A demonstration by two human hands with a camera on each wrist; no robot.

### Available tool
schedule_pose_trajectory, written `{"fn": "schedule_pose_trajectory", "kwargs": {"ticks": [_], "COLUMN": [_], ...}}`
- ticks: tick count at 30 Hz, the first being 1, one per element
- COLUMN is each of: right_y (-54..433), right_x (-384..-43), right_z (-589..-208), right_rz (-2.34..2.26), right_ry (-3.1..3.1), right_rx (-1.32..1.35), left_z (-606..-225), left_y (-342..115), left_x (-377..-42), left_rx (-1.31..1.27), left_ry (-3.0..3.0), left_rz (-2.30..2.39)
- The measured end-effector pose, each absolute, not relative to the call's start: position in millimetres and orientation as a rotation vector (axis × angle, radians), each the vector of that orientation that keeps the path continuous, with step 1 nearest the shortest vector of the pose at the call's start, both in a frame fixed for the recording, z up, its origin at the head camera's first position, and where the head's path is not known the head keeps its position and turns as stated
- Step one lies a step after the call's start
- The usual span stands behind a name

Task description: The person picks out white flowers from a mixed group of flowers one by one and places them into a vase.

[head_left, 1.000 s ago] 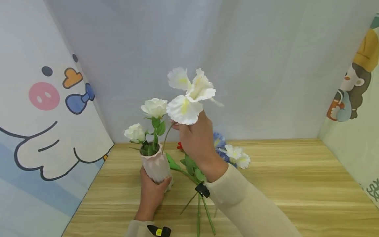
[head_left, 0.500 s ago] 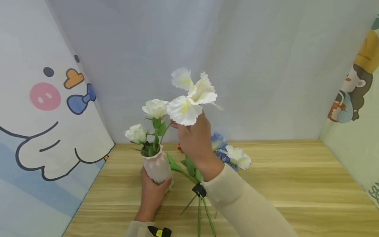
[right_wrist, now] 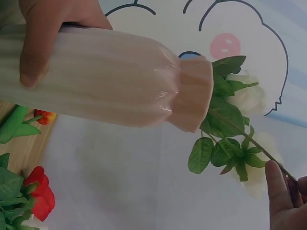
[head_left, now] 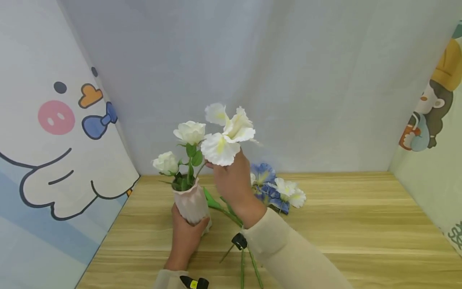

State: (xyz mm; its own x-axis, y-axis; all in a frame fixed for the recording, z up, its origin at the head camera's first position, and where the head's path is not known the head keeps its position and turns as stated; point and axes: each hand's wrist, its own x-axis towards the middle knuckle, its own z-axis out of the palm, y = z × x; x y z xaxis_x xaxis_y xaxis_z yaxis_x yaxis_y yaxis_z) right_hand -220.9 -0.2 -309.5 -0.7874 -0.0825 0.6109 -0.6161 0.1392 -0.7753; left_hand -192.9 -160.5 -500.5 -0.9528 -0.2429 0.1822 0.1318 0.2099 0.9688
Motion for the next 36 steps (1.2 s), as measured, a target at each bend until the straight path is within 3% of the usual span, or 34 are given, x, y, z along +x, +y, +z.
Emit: {"fn": "schedule_pose_trajectory", "kwargs": {"ticks": [36], "right_y": [-26.0], "right_x": [-230.4], "right_z": [-352.8], "right_rz": [1.575], "right_ry": [-2.333], "right_rx": [0.560], "left_z": [-501.6], "left_y": [-160.2], "left_x": [-194.3], "left_rx": [0.060], "left_ry": [-2.179], "left_rz": [-1.801]}}
